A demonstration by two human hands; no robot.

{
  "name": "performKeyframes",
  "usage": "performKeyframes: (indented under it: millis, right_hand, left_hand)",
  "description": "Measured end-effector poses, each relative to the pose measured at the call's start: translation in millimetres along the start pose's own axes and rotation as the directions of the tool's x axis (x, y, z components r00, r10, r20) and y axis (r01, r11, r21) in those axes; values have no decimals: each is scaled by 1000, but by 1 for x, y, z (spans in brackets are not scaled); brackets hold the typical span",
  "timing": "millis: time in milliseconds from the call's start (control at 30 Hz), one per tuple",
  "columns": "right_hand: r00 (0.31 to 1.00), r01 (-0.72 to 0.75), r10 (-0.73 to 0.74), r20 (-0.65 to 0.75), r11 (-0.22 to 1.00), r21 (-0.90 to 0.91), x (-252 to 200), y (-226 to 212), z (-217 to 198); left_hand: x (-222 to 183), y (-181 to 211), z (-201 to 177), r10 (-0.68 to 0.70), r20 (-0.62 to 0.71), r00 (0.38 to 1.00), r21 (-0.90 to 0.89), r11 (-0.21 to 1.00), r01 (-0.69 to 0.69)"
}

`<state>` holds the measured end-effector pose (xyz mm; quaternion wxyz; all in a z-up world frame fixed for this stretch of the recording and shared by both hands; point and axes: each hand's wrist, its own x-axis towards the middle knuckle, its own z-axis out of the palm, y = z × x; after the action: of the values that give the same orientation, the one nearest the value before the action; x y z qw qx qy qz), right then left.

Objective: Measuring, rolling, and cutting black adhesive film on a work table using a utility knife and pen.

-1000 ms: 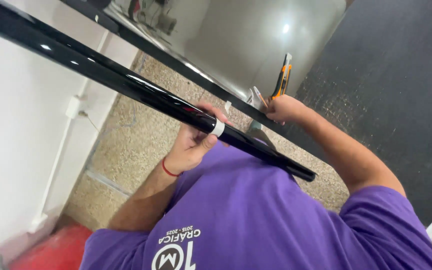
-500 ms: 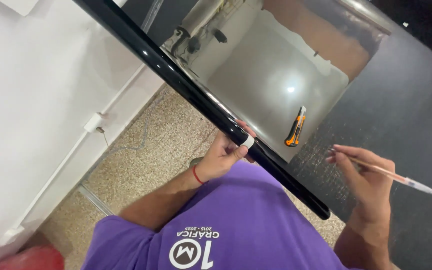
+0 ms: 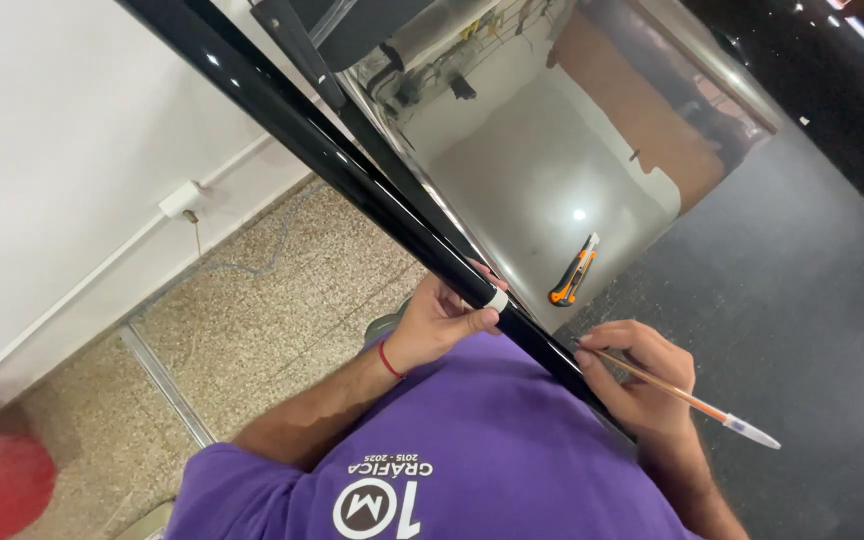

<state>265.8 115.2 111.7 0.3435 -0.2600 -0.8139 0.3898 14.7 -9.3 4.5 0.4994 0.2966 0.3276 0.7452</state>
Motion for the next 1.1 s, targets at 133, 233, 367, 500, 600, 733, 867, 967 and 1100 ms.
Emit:
performKeyframes:
  millis: [133, 233, 367, 500, 600, 733, 867, 967, 1100]
  right_hand:
    - [997, 76, -74, -20, 992, 104, 12, -7, 5]
    - [998, 55, -53, -15, 986, 158, 26, -24, 11]
    - [989, 147, -148, -7, 977, 154, 26, -37, 21]
    - [992, 126, -129, -4, 957, 263, 32, -49, 37]
    - [998, 59, -61, -4, 954, 296, 22, -37, 47]
    - [998, 62, -60, -19, 976, 209, 14, -30, 56]
    - [990, 115, -98, -96, 976, 186, 17, -28, 60]
    - [991, 122, -112, -74, 980, 154, 15, -26, 62]
    - [990, 130, -122, -74, 985, 114, 21, -26, 62]
  left_hand:
    - [0, 13, 14, -5, -17, 1000, -9, 1000, 5]
    - [4, 28, 24, -94, -93, 991, 41, 994, 99]
    - [4, 24, 24, -127, -19, 992, 82, 988, 129]
    - [4, 51, 42, -147, 53, 988, 92, 986, 142]
    - [1, 50, 39, -178, 80, 981, 129, 977, 167]
    - [-1, 43, 34, -216, 96, 972, 116, 972, 205]
    - [7, 46, 36, -208, 121, 971, 143, 971, 190]
    - [9, 47, 35, -225, 117, 967, 136, 968, 209]
    - [15, 49, 36, -226, 126, 966, 161, 965, 205]
